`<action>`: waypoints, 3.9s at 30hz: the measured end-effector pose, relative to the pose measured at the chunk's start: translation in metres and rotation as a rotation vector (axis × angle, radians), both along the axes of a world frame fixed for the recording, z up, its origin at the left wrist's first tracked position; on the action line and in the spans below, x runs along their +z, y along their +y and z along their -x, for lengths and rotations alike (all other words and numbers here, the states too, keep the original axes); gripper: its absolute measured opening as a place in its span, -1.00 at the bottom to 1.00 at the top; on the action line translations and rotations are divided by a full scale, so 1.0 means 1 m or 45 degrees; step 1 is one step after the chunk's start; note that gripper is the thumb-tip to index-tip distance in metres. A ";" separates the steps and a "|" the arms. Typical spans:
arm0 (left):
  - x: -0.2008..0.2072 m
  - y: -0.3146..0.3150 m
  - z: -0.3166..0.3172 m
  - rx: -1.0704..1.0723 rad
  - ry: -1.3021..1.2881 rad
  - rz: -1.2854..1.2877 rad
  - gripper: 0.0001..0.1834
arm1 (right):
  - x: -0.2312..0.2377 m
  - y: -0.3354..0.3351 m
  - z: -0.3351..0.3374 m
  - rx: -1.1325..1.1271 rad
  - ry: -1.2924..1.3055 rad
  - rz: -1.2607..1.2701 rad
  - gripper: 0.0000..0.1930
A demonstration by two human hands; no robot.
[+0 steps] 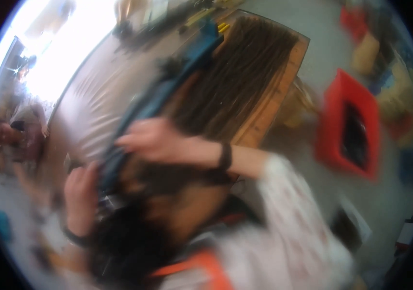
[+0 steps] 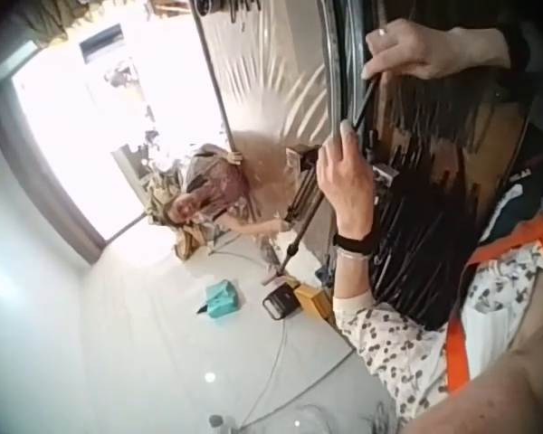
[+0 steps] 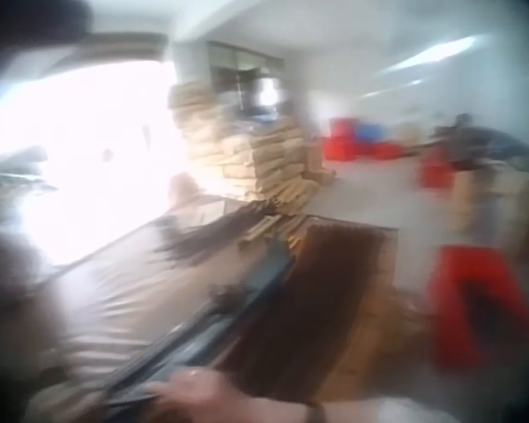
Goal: Straightening and organizing long metal wires using a manual workbench jig.
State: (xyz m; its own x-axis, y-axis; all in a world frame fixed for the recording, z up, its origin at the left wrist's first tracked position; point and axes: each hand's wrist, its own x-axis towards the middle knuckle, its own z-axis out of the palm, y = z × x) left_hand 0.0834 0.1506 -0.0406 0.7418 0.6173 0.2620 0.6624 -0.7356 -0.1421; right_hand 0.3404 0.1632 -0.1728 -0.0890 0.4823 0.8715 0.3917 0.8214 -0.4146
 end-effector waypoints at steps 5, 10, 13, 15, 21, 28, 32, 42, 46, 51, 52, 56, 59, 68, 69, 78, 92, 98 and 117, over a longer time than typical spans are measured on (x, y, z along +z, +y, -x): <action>0.006 -0.015 0.065 0.079 -0.081 -0.127 -0.63 | 0.001 0.000 0.025 -0.044 -0.137 0.000 -0.57; 0.016 -0.031 0.125 0.113 -0.129 -0.204 -0.70 | 0.022 0.002 0.074 -0.111 -0.183 -0.027 -0.59; 0.051 -0.041 0.218 0.379 -0.162 -0.531 -0.84 | 0.005 0.026 0.078 -0.199 -0.295 0.032 -0.77; 0.071 -0.052 0.256 0.544 -0.290 -0.500 -0.85 | -0.018 0.034 0.102 -0.129 -0.253 0.191 -0.84; 0.092 -0.102 0.314 0.633 -0.217 -0.731 -0.80 | 0.047 0.044 0.260 0.619 -0.232 0.703 -0.75; 0.058 -0.172 0.408 0.912 -0.257 -0.560 -0.78 | 0.042 0.060 0.359 0.634 -0.517 0.353 -0.74; 0.037 -0.181 0.429 0.998 -0.310 -0.486 -0.79 | 0.035 0.067 0.379 0.509 -0.731 0.262 -0.73; 0.008 -0.150 0.429 0.963 -0.316 -0.333 -0.79 | 0.027 0.086 0.302 0.044 -0.808 -0.261 -0.97; -0.020 -0.123 0.405 0.866 -0.214 -0.144 -0.81 | 0.022 0.082 0.175 -0.251 -0.952 -0.225 -0.90; -0.048 -0.031 0.319 0.525 -0.378 0.052 -0.88 | 0.018 0.102 0.041 -0.501 -1.080 -0.222 -0.92; -0.064 -0.015 0.308 0.369 -0.409 0.013 -0.90 | 0.012 0.100 0.026 -0.559 -1.102 -0.189 -0.90; -0.063 -0.024 0.309 0.540 -0.419 0.249 -0.81 | 0.002 0.098 0.043 -0.422 -1.005 -0.247 -0.87; -0.059 -0.029 0.310 0.582 -0.512 0.311 -0.72 | 0.004 0.095 0.047 -0.396 -0.951 -0.092 -0.84; -0.058 -0.020 0.306 0.580 -0.433 0.541 -0.72 | -0.003 0.089 0.059 -0.380 -0.824 -0.116 -0.90; -0.063 -0.013 0.302 0.508 -0.486 0.549 -0.72 | 0.006 0.078 0.047 -0.440 -0.852 -0.109 -0.91; -0.083 -0.011 0.307 0.392 -0.617 0.337 -0.69 | 0.023 0.056 0.061 -0.466 -0.906 0.046 -0.96; -0.098 0.010 0.280 0.779 -0.378 0.263 -0.75 | 0.015 -0.017 0.164 -0.070 -0.866 0.043 -0.70; -0.103 0.010 0.281 0.766 -0.354 0.272 -0.76 | -0.007 -0.006 0.193 0.186 -0.767 0.189 -0.64; -0.102 0.013 0.388 0.341 0.132 -0.137 -0.76 | -0.069 -0.144 0.133 0.247 -1.478 0.448 -0.67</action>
State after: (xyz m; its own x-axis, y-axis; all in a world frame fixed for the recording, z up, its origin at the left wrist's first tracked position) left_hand -0.3049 0.1631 -0.1430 0.5827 0.7672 0.2681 0.8085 -0.5139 -0.2866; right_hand 0.2072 0.0192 -0.2417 -0.8216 0.5677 0.0527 0.5600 0.8209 -0.1123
